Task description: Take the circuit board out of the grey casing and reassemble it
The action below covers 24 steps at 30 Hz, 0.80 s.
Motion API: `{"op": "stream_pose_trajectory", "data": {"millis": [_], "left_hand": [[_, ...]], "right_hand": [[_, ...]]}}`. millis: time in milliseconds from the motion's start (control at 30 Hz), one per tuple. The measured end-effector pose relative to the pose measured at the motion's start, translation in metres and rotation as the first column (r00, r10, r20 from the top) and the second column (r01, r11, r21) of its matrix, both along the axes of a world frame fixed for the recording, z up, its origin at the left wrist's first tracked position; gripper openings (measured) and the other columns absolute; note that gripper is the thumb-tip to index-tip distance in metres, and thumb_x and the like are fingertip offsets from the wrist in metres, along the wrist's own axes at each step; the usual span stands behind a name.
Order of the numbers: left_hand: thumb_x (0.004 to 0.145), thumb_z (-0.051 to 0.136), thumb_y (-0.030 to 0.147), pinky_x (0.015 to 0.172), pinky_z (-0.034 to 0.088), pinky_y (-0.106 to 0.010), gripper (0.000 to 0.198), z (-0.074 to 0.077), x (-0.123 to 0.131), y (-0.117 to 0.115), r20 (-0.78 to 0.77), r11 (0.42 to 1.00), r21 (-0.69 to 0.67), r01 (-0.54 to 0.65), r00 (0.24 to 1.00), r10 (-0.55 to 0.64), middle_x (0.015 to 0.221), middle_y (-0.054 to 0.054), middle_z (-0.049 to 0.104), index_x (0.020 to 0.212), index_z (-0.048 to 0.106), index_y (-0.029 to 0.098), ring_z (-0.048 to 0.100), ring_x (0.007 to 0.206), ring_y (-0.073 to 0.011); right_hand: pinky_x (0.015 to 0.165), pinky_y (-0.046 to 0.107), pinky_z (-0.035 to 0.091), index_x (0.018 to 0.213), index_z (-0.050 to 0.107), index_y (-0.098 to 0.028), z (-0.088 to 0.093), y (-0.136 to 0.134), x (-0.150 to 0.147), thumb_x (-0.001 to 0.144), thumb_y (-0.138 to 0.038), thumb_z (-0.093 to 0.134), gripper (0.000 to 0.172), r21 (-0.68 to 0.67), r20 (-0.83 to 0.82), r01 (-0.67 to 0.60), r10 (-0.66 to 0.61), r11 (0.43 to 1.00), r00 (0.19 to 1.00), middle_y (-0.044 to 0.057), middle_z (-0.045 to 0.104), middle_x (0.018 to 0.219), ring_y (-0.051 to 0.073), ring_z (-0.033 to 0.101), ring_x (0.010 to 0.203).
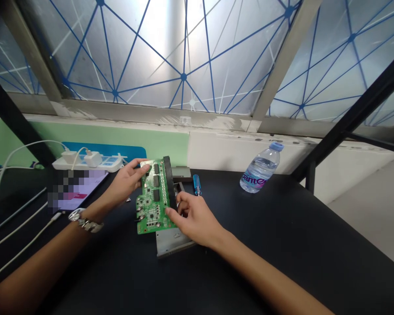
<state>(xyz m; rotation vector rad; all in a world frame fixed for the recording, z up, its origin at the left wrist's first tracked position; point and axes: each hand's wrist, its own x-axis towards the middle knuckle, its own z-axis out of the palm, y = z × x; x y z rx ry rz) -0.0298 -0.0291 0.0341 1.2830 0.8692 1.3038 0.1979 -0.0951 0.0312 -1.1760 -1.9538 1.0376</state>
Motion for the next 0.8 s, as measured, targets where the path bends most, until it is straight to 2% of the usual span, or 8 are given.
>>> {"op": "stream_pose_trajectory", "data": {"millis": [133,200,300,467,533,633,700,800], "left_hand": [[0.088,0.07,0.045,0.072,0.052,-0.028,0.035,0.002,0.004,-0.008,0.052,0.995,-0.088,0.053,0.997,-0.048,0.089,-0.004,0.068,0.107,0.059,0.018,0.064,0.078,-0.0144],[0.09,0.067,0.047,0.079,0.053,-0.031,0.041,0.002,0.006,-0.013,-0.026,0.992,-0.103,0.075,0.997,-0.078,0.104,-0.008,0.068,0.117,0.061,0.017,0.066,0.092,-0.0185],[0.088,0.069,0.047,0.088,0.053,-0.039,0.056,0.0,0.011,-0.022,-0.154,0.988,-0.096,0.12,0.979,-0.134,0.126,-0.014,0.064,0.135,0.055,0.019,0.063,0.112,-0.0273],[0.082,0.077,0.045,0.104,0.046,-0.05,0.08,-0.004,0.027,-0.036,-0.156,0.978,-0.052,0.2,0.966,-0.206,0.147,-0.017,0.05,0.149,0.041,0.023,0.053,0.131,-0.035],[0.08,0.079,0.042,0.107,0.044,-0.05,0.08,-0.005,0.033,-0.04,-0.138,0.982,-0.034,0.186,0.972,-0.189,0.143,-0.016,0.053,0.148,0.04,0.023,0.053,0.131,-0.0341],[0.084,0.077,0.04,0.106,0.046,-0.049,0.07,-0.006,0.036,-0.042,-0.089,0.983,-0.024,0.184,0.979,-0.186,0.135,-0.014,0.059,0.144,0.044,0.023,0.055,0.129,-0.0329],[0.087,0.073,0.041,0.101,0.048,-0.049,0.064,-0.007,0.035,-0.041,-0.05,0.98,-0.031,0.196,0.979,-0.197,0.133,-0.014,0.059,0.142,0.045,0.023,0.058,0.125,-0.0329],[0.089,0.07,0.042,0.096,0.051,-0.047,0.063,-0.009,0.032,-0.039,-0.032,0.98,-0.034,0.197,0.98,-0.199,0.132,-0.014,0.058,0.143,0.044,0.023,0.061,0.119,-0.0318]], "right_hand": [[0.037,0.021,0.032,0.092,0.04,-0.024,-0.006,-0.003,0.002,0.095,-0.044,0.061,0.029,-0.081,-0.235,0.052,-0.07,0.995,0.97,-0.012,0.04,0.056,0.007,0.042,0.035],[0.034,0.021,0.034,0.092,0.038,-0.025,-0.008,-0.003,0.003,0.096,-0.046,0.06,0.03,-0.107,-0.307,0.07,-0.1,0.992,0.947,-0.012,0.04,0.058,0.007,0.044,0.031],[0.033,0.02,0.033,0.091,0.039,-0.025,-0.01,-0.003,0.004,0.095,-0.046,0.061,0.031,-0.072,-0.314,0.099,-0.117,0.992,0.942,-0.012,0.044,0.058,0.008,0.048,0.032],[0.042,0.021,0.037,0.088,0.044,-0.023,-0.007,-0.01,-0.001,0.089,-0.042,0.07,0.032,0.153,-0.183,0.14,-0.112,0.978,0.977,-0.01,0.046,0.059,0.007,0.048,0.043],[0.045,0.021,0.038,0.092,0.047,-0.022,-0.005,-0.015,-0.003,0.088,-0.038,0.072,0.03,0.238,-0.135,0.108,-0.077,0.965,0.988,-0.009,0.047,0.059,0.008,0.049,0.047],[0.05,0.021,0.044,0.105,0.05,-0.022,-0.001,-0.019,-0.001,0.086,-0.031,0.073,0.031,0.329,-0.107,0.012,0.024,0.944,0.994,-0.008,0.055,0.063,0.009,0.054,0.052],[0.056,0.023,0.05,0.115,0.05,-0.021,0.0,-0.019,0.003,0.083,-0.027,0.074,0.041,0.416,-0.073,-0.053,0.091,0.908,0.993,-0.004,0.063,0.071,0.011,0.059,0.056],[0.064,0.026,0.056,0.127,0.052,-0.02,0.001,-0.016,0.01,0.077,-0.024,0.078,0.056,0.568,-0.004,-0.115,0.142,0.815,0.99,0.0,0.07,0.082,0.012,0.064,0.062]]}}
